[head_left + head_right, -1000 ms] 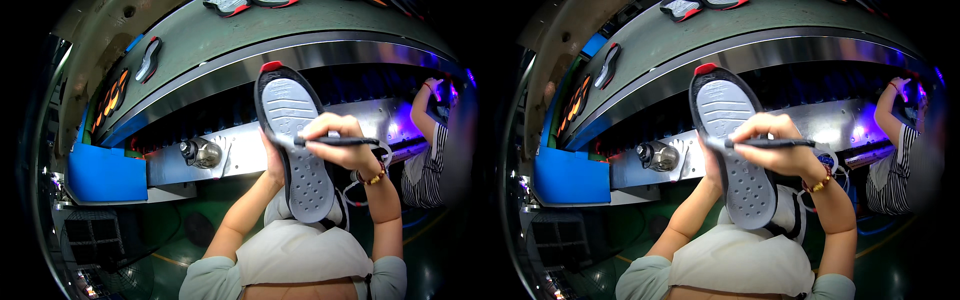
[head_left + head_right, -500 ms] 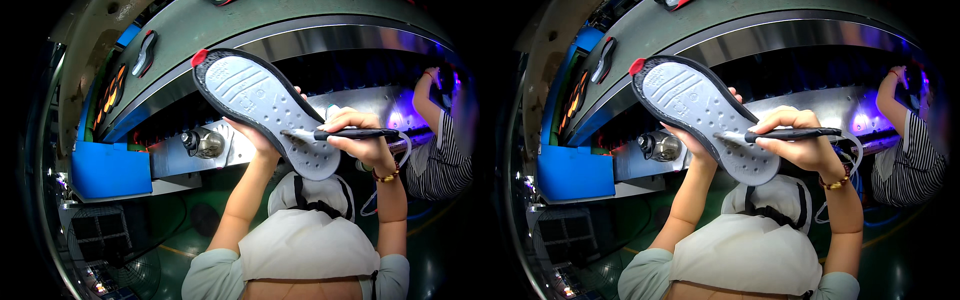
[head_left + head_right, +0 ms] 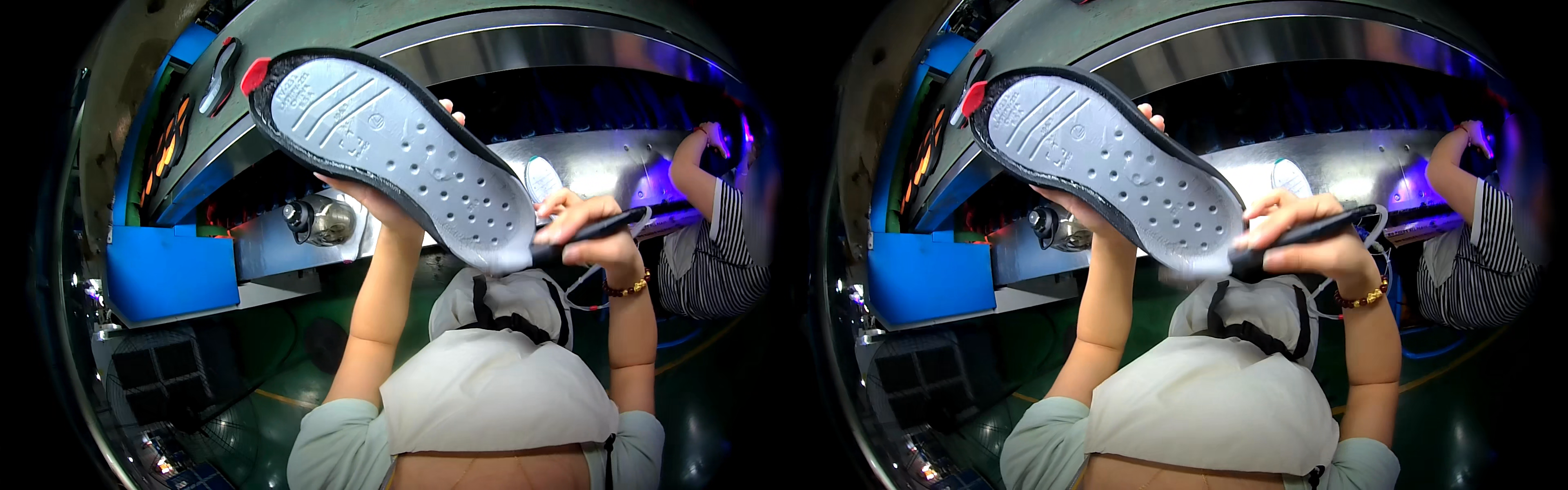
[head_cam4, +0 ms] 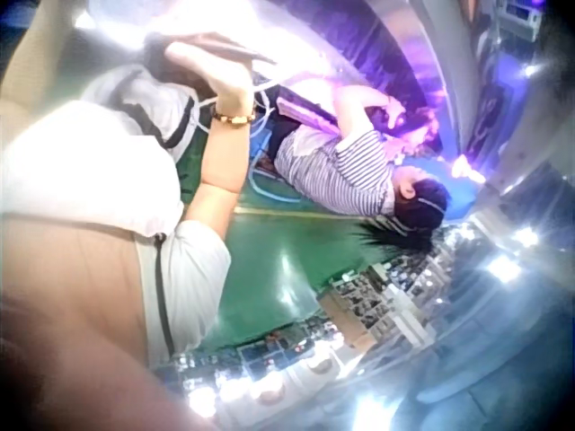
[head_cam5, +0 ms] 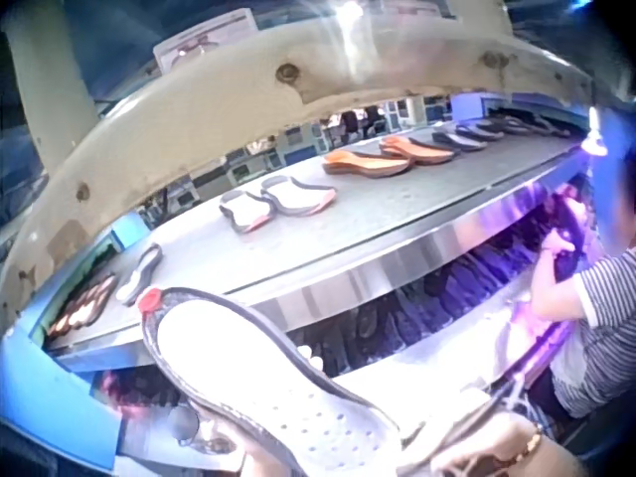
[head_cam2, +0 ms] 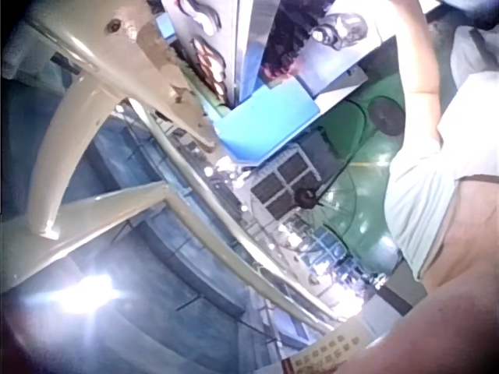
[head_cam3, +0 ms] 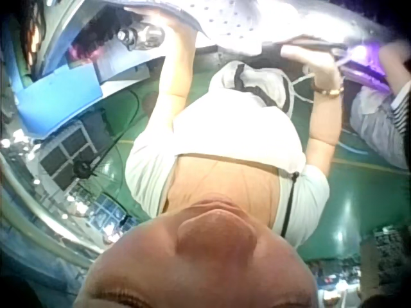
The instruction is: The person paints the soles of multiple shoes using a brush. They pick up each shoe from a conveyor belt, apply paint to the sole, and place it back on the belt. The shoes vary in color, including gray and orange soles.
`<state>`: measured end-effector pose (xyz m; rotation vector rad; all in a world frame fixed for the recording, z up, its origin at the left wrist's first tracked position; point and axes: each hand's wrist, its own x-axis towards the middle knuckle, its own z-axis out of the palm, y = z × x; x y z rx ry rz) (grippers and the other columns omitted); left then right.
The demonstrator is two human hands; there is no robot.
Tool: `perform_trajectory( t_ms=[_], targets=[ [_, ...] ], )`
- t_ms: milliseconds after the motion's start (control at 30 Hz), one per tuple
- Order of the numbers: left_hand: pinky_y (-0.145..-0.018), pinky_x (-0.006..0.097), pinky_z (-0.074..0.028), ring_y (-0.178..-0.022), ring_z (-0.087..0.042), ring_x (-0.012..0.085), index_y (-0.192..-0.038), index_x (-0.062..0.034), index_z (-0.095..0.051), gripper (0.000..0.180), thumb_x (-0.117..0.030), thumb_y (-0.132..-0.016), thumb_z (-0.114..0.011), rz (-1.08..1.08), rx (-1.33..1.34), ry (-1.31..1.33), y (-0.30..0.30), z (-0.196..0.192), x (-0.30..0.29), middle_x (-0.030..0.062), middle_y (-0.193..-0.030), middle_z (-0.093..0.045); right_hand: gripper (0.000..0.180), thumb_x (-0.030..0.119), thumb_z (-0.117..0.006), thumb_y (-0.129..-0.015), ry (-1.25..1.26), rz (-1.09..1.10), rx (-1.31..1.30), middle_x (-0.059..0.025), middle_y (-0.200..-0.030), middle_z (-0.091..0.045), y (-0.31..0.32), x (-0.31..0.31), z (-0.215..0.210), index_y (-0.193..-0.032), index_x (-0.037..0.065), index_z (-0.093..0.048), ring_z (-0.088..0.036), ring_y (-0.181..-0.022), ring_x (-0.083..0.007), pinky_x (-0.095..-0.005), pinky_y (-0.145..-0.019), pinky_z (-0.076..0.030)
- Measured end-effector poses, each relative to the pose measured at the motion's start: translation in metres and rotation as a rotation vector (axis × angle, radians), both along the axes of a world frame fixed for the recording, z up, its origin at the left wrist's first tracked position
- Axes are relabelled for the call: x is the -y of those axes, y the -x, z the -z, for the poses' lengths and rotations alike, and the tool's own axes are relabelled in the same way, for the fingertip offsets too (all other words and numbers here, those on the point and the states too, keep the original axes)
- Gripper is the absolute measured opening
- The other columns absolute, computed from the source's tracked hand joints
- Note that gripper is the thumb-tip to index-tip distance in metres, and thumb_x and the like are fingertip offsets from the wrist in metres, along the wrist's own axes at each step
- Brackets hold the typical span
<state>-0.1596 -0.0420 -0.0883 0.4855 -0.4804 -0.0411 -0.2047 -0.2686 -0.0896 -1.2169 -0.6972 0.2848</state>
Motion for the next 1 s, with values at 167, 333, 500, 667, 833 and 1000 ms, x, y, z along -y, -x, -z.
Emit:
perform_trajectory(
  t_ms=[167,333,500,667,833,1000],
  targets=[
    [-0.091,0.049,-0.035,-0.110,-0.040,0.0388,-0.129,-0.0024,-0.023,0.101,-0.079,-0.064,-0.032,-0.003,-0.278,-0.050,0.011,0.016,0.006,0.0224,-0.126,-0.034,0.018,-0.003,-0.063,-0.067,-0.175,0.099,-0.312,-0.0136,-0.090,-0.062,0.009,-0.015,0.006,-0.085,-0.002,-0.062,-0.057,-0.088,-0.0189,-0.0279,-0.083,-0.041],
    [-0.088,0.043,-0.039,-0.100,-0.050,0.0287,-0.120,-0.0042,-0.040,0.059,-0.042,-0.076,-0.047,0.108,-0.228,-0.061,0.025,0.059,-0.007,0.0161,-0.114,-0.047,0.020,-0.005,-0.064,-0.066,0.047,0.073,-0.127,-0.0133,-0.090,-0.062,0.014,-0.026,-0.003,-0.086,-0.003,-0.061,-0.058,-0.086,-0.0182,-0.0266,-0.077,-0.045],
    [-0.080,0.033,-0.045,-0.088,-0.057,0.0228,-0.110,0.0006,-0.048,0.042,-0.023,-0.076,-0.052,0.409,-0.321,-0.097,0.013,0.023,-0.017,0.0137,-0.100,-0.057,0.018,-0.007,-0.064,-0.066,0.139,0.010,-0.019,-0.0156,-0.089,-0.062,0.004,-0.008,-0.023,-0.083,-0.004,-0.061,-0.060,-0.087,-0.0214,-0.0296,-0.079,-0.046],
    [-0.077,0.030,-0.047,-0.085,-0.059,0.0207,-0.109,0.0010,-0.051,0.038,-0.021,-0.078,-0.053,0.589,-0.571,-0.383,0.005,-0.006,-0.013,0.0143,-0.100,-0.058,0.018,-0.004,-0.066,-0.064,0.284,-0.215,0.249,-0.0141,-0.085,-0.063,-0.008,-0.009,-0.031,-0.082,-0.001,-0.062,-0.062,-0.083,-0.0233,-0.0291,-0.075,-0.048],
    [-0.073,0.029,-0.048,-0.083,-0.059,0.0180,-0.109,0.0005,-0.051,0.043,-0.026,-0.076,-0.059,0.587,-0.700,-0.630,0.005,-0.033,-0.002,0.0135,-0.098,-0.059,0.019,-0.002,-0.065,-0.066,0.310,-0.188,0.317,-0.0128,-0.088,-0.063,-0.023,0.001,-0.042,-0.084,0.001,-0.062,-0.062,-0.082,-0.0221,-0.0294,-0.073,-0.049],
    [-0.067,0.026,-0.049,-0.074,-0.059,0.0149,-0.099,0.0000,-0.057,0.037,-0.026,-0.073,-0.062,0.641,-0.711,-0.884,0.011,-0.045,-0.010,0.0117,-0.091,-0.061,0.012,0.006,-0.065,-0.068,0.503,-0.486,0.501,-0.0117,-0.087,-0.064,-0.027,0.004,-0.070,-0.080,0.004,-0.064,-0.063,-0.073,-0.0201,-0.0241,-0.057,-0.047]
  ],
)
